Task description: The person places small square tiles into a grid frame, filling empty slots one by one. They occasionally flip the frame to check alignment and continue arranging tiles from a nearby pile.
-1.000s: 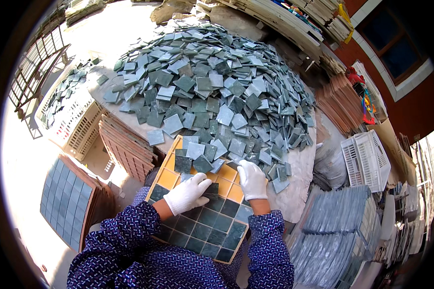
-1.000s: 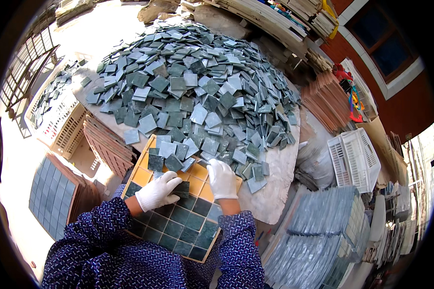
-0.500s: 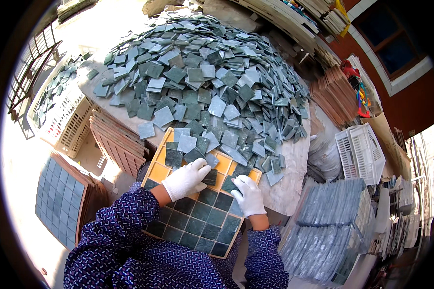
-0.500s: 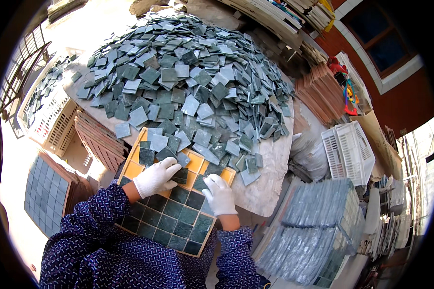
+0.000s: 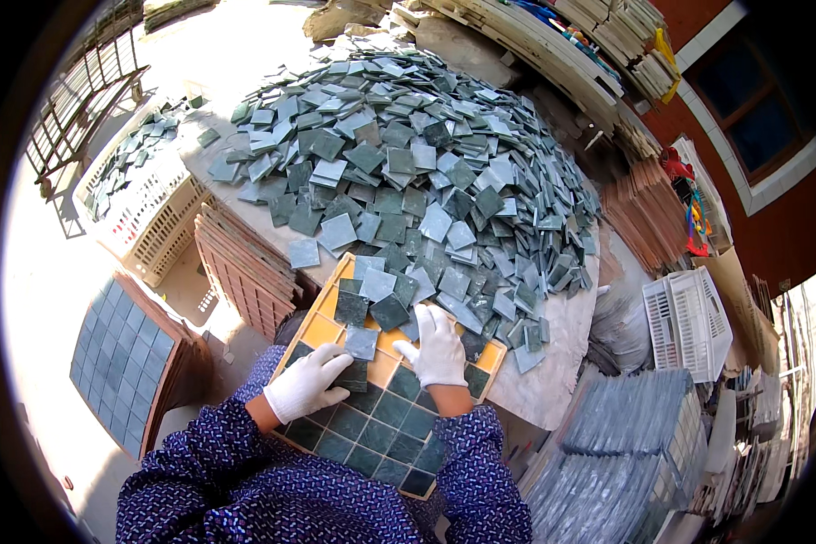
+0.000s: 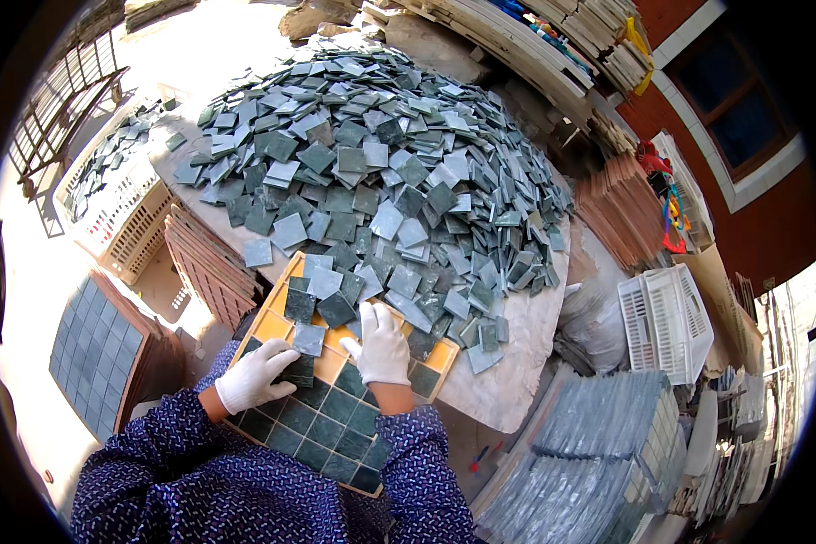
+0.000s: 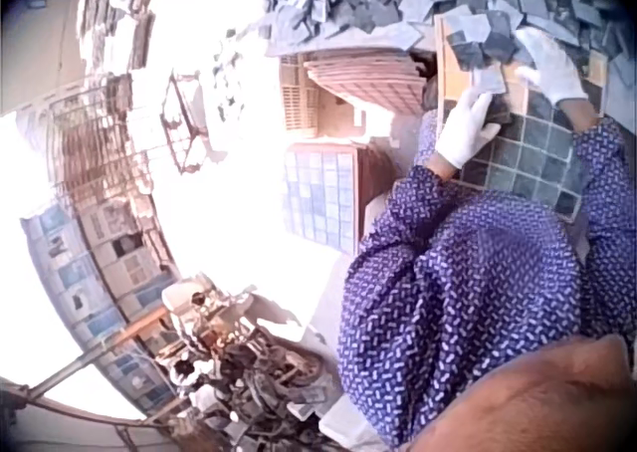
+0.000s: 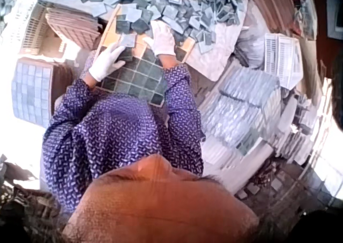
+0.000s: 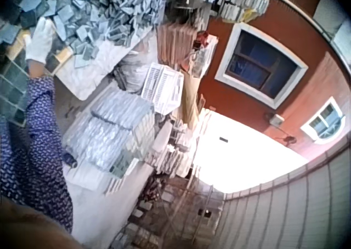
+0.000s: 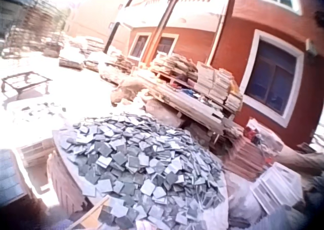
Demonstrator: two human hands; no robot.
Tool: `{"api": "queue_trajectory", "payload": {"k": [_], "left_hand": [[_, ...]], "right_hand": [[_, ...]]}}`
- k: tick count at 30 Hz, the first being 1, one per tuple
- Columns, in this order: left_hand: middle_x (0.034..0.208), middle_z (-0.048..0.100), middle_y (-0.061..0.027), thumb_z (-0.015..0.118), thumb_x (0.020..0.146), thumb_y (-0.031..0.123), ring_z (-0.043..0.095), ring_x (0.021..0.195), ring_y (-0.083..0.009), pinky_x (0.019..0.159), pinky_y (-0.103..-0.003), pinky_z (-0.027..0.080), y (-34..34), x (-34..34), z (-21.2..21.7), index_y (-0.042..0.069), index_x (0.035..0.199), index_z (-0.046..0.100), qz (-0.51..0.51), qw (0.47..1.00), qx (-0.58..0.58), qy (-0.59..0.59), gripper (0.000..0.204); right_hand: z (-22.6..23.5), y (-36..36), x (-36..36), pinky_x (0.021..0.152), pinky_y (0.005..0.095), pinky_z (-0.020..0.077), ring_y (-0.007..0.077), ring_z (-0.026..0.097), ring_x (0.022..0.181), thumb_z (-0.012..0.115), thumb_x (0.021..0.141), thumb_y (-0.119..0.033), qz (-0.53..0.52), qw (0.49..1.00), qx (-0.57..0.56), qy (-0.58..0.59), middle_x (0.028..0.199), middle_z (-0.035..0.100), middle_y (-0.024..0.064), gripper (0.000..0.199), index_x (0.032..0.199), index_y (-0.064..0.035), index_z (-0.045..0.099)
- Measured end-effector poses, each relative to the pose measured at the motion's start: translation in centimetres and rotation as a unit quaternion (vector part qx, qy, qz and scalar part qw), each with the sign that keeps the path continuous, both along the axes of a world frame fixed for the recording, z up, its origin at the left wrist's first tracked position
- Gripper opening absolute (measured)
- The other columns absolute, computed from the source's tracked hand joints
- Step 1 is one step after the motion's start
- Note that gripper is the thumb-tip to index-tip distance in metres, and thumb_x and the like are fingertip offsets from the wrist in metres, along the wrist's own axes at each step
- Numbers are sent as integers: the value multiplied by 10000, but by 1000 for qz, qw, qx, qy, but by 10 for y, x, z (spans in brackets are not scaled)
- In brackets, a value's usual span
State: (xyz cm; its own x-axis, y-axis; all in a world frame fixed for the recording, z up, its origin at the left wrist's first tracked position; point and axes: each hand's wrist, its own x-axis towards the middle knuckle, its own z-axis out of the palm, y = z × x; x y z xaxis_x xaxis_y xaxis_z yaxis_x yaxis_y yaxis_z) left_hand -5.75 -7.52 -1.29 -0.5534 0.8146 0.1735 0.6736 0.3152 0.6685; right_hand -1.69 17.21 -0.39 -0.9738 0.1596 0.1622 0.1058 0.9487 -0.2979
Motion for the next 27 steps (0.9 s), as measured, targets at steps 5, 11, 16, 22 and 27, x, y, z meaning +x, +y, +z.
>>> {"api": "queue_trajectory", "payload": {"k": [5,11,16,22,27], "left_hand": [[1167,519,-181,735,750,209,570,1027,-361,879,-402,494,-16,-2,-8,27,1211,510,19,1000,4,-18,545],[1154,524,-184,722,760,206,564,1036,-361,895,-399,484,-16,-2,-15,20,1212,513,44,997,24,-50,531],[1164,527,-183,720,758,203,563,1031,-358,889,-398,487,-14,-6,-17,26,1203,522,43,997,33,-58,519],[1167,530,-181,717,758,212,570,1027,-359,883,-404,493,-13,-6,-18,34,1198,528,51,997,22,-58,511],[1162,530,-180,715,760,209,580,1008,-359,856,-404,507,-15,-2,-20,32,1195,526,57,996,23,-63,506]], "right_hand": [[-11,23,-5,831,410,506,319,612,973,687,840,-276,66,992,57,87,1067,620,139,458,1220,-79,525],[29,63,-16,574,316,505,173,616,538,579,908,-187,-189,926,-326,-9,877,697,124,292,1168,-62,624],[36,70,-26,891,432,475,328,578,1061,676,817,-166,-151,986,71,29,1177,573,134,441,1241,-128,559],[24,16,-71,931,420,477,346,563,1131,723,785,-189,-15,999,-7,-51,1329,503,124,453,1204,-115,568],[20,3,-69,862,422,491,341,601,1048,689,805,-185,-38,996,-68,-50,1253,551,131,281,1061,-96,614]]}}
